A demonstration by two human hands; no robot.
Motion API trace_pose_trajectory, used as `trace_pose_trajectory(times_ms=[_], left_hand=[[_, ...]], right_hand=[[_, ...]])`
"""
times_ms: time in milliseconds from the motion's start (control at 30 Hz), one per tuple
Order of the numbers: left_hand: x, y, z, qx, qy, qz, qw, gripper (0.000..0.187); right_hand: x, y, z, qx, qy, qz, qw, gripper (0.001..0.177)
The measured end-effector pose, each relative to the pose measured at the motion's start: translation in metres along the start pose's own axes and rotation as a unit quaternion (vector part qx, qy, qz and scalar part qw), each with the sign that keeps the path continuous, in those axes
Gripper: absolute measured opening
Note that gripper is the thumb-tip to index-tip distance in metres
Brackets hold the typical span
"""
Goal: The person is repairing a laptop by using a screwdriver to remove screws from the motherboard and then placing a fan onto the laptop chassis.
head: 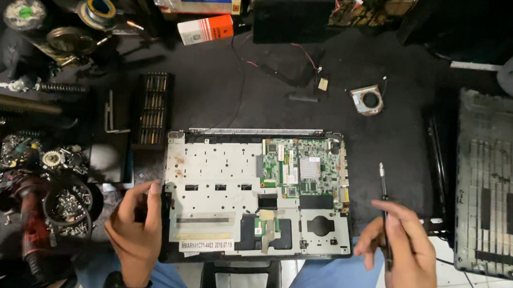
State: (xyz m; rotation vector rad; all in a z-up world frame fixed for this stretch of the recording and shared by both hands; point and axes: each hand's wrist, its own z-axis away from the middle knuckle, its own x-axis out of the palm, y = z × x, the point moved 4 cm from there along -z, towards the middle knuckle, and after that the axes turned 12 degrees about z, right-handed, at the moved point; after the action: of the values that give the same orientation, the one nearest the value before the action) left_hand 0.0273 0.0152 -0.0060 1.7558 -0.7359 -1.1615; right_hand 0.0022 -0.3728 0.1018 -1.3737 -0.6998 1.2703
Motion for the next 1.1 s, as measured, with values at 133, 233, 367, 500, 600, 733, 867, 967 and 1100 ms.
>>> trace_pose_trajectory(times_ms=[133,233,367,500,600,733,867,967,1100], left_hand=[[0.001,0.002,0.0,-0.022,0.006,0.01,1.0,0.022],[0.004,0.002,-0.002,0.059,0.008,-0.096,0.994,0.022],[0.001,0.005,-0.004,-0.003,0.053,-0.064,0.997,0.011],[-0.003,0.031,-0.012,0.0,0.037,-0.008,0.999,0.016],[0.0,0.016,-0.007,0.014,0.053,-0.062,0.997,0.014],[0.001,0.014,-0.004,0.062,0.057,-0.128,0.988,0.016],[-0.001,0.001,0.003,0.212,0.064,-0.232,0.947,0.03],[0.004,-0.008,0.007,0.243,0.043,-0.237,0.939,0.036],[-0.001,0.008,-0.005,0.083,0.047,-0.052,0.994,0.018]], right_hand=[[-0.009,-0.003,-0.015,-0.1,-0.15,-0.215,0.96,0.072],[-0.007,-0.033,-0.038,-0.19,-0.157,-0.17,0.954,0.103],[-0.002,-0.031,-0.111,-0.187,0.072,0.101,0.974,0.022],[0.012,0.002,-0.183,-0.163,0.086,0.275,0.944,0.041],[0.022,0.016,-0.197,-0.114,0.076,0.452,0.882,0.063],[0.022,0.043,-0.216,-0.136,0.13,0.543,0.818,0.063],[0.014,0.035,-0.198,-0.141,0.148,0.432,0.879,0.049],[0.002,0.023,-0.16,-0.159,0.161,0.365,0.903,0.046],[0.012,-0.02,-0.061,-0.213,0.029,0.207,0.955,0.041]])
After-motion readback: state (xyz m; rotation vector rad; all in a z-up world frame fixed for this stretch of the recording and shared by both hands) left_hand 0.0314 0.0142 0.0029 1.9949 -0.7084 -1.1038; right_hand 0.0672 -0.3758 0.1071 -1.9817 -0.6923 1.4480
